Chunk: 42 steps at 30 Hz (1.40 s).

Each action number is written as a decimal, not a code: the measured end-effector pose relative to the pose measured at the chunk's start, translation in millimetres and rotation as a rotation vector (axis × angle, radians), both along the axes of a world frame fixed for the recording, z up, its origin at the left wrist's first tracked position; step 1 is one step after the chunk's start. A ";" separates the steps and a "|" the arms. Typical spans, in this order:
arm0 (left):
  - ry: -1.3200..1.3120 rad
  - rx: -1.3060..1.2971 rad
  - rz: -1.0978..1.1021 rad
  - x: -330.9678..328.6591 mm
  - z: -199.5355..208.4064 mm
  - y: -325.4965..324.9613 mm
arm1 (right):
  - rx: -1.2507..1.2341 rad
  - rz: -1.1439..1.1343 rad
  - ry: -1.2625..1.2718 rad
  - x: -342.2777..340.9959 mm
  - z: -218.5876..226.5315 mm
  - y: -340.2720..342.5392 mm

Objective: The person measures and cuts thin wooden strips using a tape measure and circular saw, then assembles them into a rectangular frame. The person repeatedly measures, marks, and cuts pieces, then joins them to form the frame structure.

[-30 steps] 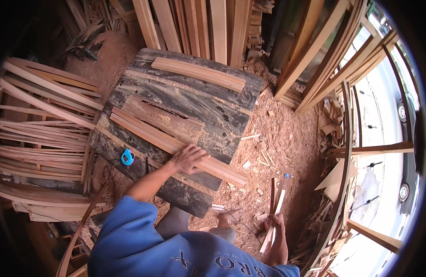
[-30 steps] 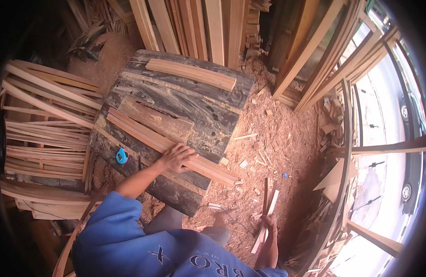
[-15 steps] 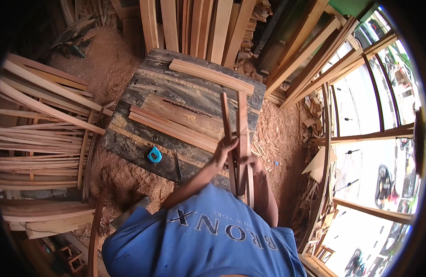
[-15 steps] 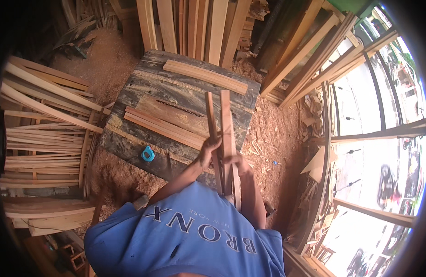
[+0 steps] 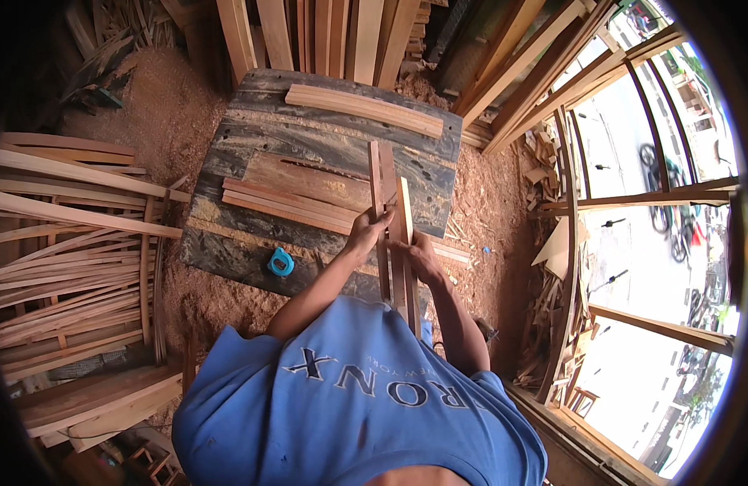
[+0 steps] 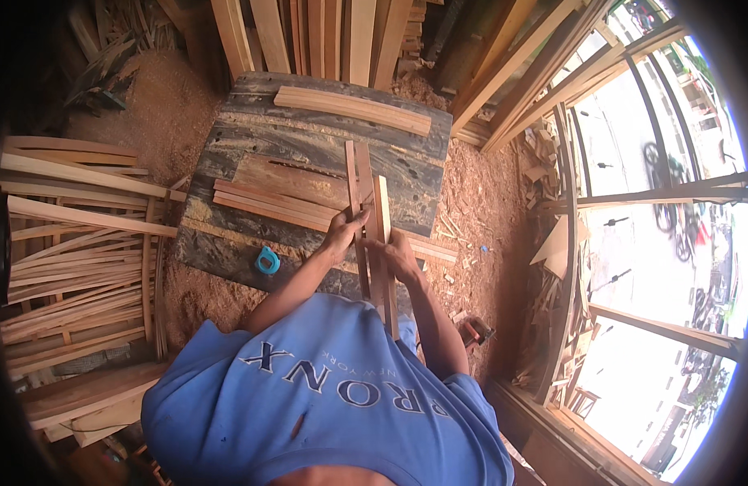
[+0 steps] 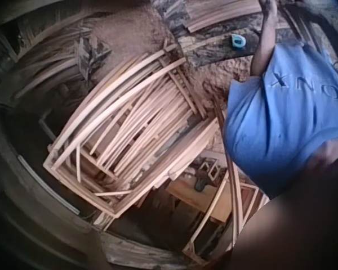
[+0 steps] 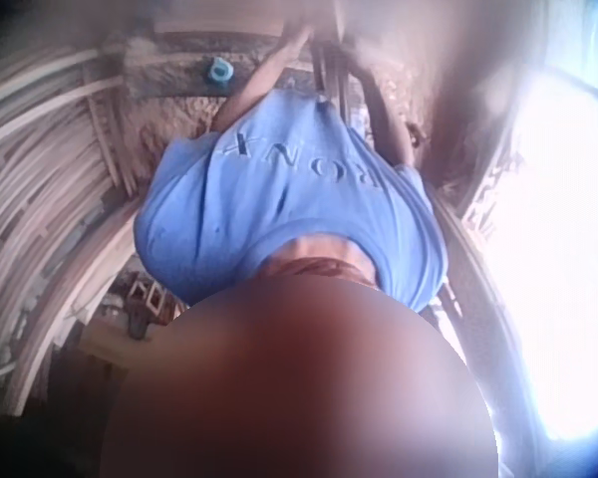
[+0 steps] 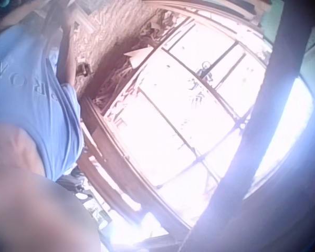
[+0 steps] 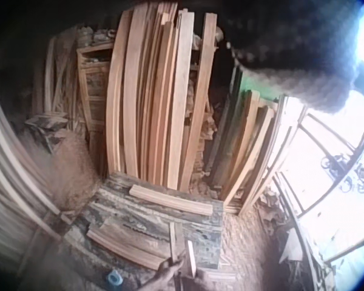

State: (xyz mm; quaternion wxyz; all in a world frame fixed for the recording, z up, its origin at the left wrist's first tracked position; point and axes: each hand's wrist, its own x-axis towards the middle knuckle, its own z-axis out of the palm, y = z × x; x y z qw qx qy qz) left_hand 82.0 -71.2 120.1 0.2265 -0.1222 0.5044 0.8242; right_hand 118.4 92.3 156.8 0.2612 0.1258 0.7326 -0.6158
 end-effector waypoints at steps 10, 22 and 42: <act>0.121 0.072 -0.078 -11.4 21.0 0.2 | 0.165 -0.131 0.464 5.8 7.6 -10.9; 0.212 0.072 -0.168 2.1 3.5 -11.6 | 0.079 -0.174 0.464 28.4 3.2 -15.9; 0.193 0.032 -0.235 14.5 -32.3 13.1 | -0.100 -0.423 0.336 -16.8 -6.2 -4.7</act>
